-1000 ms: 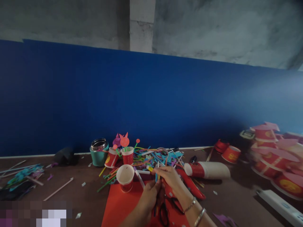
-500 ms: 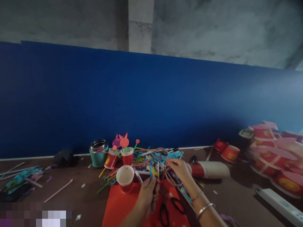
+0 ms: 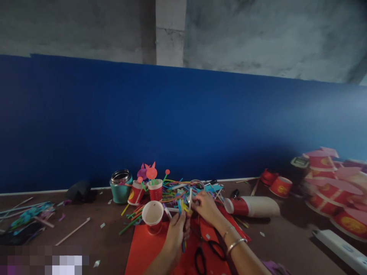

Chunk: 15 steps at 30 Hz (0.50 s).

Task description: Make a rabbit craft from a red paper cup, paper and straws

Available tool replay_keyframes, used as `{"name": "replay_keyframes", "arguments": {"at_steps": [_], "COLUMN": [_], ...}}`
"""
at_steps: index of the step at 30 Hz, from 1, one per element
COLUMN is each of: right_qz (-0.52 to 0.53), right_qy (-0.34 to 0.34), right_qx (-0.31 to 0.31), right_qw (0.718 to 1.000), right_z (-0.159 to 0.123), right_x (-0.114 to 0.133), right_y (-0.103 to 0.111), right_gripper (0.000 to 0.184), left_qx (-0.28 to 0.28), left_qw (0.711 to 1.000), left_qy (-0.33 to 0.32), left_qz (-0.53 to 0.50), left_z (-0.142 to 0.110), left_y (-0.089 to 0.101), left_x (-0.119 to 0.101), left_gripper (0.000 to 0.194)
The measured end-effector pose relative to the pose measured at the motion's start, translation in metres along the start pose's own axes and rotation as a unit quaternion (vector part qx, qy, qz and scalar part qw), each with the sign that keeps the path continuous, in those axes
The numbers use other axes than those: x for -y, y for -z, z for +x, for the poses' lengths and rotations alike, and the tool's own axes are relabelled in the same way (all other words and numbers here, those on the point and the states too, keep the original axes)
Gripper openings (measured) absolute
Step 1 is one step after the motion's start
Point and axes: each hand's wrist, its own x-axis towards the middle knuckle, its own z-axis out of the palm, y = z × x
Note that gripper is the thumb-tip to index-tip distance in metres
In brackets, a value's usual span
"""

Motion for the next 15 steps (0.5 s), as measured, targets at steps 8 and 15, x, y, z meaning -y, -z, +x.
{"name": "replay_keyframes", "arguments": {"at_steps": [8, 15], "right_qz": [0.201, 0.405], "right_qy": [-0.075, -0.154], "right_qx": [0.028, 0.08], "right_qw": [0.976, 0.898], "right_z": [-0.01, -0.041], "right_x": [0.006, 0.022], "right_y": [0.01, 0.004], "right_gripper": [0.031, 0.019], "left_qx": [-0.084, -0.048], "left_qw": [0.995, 0.995], "left_qy": [-0.024, -0.09], "left_qz": [-0.042, -0.011], "left_z": [-0.008, -0.009], "left_y": [-0.002, -0.003], "left_x": [-0.01, -0.014], "left_gripper": [0.048, 0.044]}}
